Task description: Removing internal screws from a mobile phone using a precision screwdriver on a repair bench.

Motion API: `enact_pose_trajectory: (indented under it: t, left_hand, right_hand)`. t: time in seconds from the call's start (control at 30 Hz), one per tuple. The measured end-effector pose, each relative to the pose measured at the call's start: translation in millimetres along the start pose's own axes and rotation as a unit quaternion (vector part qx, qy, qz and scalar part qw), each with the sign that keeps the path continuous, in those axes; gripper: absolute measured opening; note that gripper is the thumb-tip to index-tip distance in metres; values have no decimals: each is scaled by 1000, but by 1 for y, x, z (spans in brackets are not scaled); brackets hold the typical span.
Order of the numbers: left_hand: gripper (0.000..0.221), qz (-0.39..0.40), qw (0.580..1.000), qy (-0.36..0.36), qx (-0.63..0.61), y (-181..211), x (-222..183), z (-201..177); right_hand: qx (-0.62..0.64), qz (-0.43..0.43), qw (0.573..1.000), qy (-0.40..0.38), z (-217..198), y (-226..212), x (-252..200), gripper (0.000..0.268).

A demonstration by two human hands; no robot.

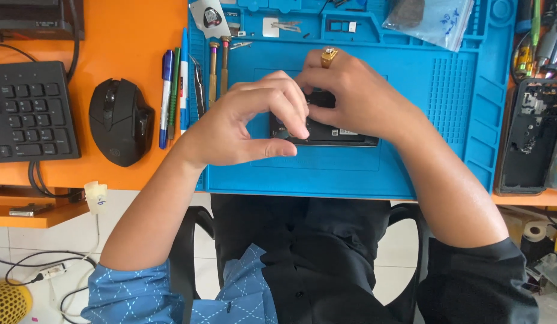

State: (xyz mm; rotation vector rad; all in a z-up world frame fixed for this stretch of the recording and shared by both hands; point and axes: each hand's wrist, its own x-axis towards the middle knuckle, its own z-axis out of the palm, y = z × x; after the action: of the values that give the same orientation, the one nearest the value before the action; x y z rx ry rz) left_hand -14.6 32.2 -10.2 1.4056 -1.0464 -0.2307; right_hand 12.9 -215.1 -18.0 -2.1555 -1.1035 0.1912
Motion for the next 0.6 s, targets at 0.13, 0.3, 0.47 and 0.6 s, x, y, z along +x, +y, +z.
enact_pose_trajectory:
  t: [0.13, 0.3, 0.47, 0.6]
  left_hand:
    - [10, -19, 1000, -8, -15, 2, -3, -2]
    - [11, -25, 999, -11, -28, -2, -3, 1]
    - [9, -22, 999, -31, -32, 3, -2, -3]
    - [13, -14, 1000, 0, -26, -3, -3, 0]
  right_hand:
    - [-1, 21, 1000, -6, -1, -2, 0, 11]
    - [3, 13, 1000, -6, 0, -2, 1, 12]
    - [5, 25, 1000, -11, 0, -2, 1, 9]
    - [-1, 39, 999, -15, 1, -1, 1, 11]
